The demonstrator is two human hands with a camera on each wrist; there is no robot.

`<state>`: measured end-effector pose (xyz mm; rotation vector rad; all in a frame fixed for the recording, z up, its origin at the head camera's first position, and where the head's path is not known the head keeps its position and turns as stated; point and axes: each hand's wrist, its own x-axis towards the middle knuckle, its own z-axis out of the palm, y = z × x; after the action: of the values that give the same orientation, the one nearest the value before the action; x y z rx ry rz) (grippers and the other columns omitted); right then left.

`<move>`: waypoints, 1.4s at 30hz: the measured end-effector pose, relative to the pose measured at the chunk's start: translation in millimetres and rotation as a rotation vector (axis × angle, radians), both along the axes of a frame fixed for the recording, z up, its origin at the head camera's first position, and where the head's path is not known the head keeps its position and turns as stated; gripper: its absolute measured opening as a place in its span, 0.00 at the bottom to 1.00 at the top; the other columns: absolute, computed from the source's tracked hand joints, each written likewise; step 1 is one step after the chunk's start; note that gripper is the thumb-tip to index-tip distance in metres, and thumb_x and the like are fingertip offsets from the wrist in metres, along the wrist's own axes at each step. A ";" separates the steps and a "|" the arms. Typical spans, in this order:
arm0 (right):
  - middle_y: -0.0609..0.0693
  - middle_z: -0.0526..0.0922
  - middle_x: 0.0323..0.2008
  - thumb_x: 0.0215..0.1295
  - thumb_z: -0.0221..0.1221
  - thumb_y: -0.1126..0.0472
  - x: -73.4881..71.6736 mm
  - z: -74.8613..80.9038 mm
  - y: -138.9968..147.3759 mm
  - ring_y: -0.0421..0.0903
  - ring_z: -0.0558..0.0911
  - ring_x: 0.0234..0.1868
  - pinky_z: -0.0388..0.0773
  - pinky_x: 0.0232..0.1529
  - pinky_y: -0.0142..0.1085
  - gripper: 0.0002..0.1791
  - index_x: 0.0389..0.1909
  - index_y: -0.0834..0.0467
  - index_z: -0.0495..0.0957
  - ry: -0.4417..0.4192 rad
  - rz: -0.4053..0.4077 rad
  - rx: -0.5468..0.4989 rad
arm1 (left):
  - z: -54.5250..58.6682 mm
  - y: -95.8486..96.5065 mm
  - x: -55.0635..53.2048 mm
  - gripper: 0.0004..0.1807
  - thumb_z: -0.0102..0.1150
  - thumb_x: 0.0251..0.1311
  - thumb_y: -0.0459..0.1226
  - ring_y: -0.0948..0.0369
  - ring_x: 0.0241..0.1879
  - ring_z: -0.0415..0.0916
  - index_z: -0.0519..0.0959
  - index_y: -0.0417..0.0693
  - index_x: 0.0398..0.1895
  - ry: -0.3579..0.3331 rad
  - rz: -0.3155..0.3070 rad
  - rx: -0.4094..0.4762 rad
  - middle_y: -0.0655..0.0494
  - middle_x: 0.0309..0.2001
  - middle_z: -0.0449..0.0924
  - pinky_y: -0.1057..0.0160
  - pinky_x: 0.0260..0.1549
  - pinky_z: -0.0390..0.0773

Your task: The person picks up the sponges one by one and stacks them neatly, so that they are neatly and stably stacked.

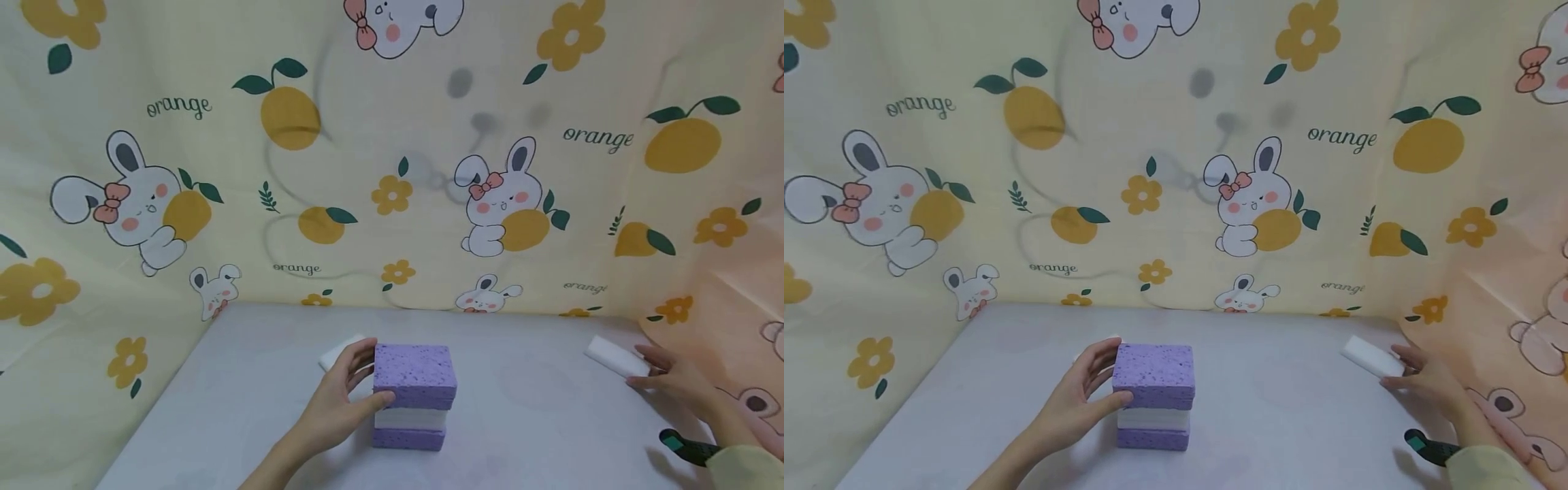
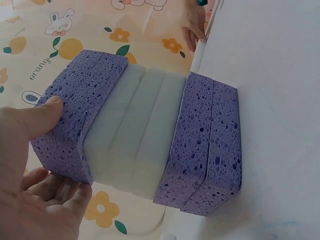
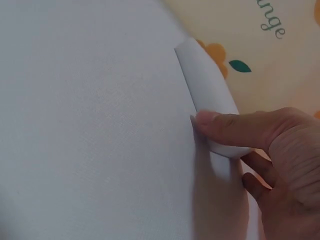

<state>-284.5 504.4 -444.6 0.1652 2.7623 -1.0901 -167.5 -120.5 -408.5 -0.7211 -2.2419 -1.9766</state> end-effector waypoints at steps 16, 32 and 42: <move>0.76 0.59 0.66 0.49 0.75 0.45 0.2 3.2 -7.2 0.73 0.66 0.58 0.66 0.53 0.72 0.58 0.71 0.72 0.56 0.050 0.013 0.023 | -1.2 -1.3 -0.9 0.43 0.72 0.56 0.39 0.53 0.68 0.62 0.58 0.44 0.72 0.004 -0.006 -0.001 0.46 0.69 0.63 0.63 0.65 0.63; 0.73 0.63 0.66 0.45 0.75 0.42 1.6 6.8 -19.9 0.71 0.69 0.59 0.71 0.53 0.67 0.58 0.71 0.67 0.59 0.057 0.059 0.069 | -1.1 -0.5 -1.1 0.43 0.72 0.56 0.38 0.52 0.68 0.62 0.59 0.45 0.72 0.003 -0.002 0.002 0.47 0.69 0.63 0.64 0.65 0.63; 0.68 0.64 0.67 0.52 0.74 0.48 6.9 10.4 -46.8 0.65 0.73 0.59 0.80 0.51 0.53 0.51 0.71 0.66 0.61 0.124 0.149 -0.042 | -2.3 -1.4 -1.7 0.43 0.72 0.56 0.38 0.52 0.68 0.62 0.59 0.45 0.71 0.009 0.008 0.004 0.47 0.69 0.63 0.63 0.65 0.63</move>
<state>-277.6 457.6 -434.2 -0.1161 2.8023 -1.1538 -169.2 -122.0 -410.8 -0.7187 -2.2316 -1.9694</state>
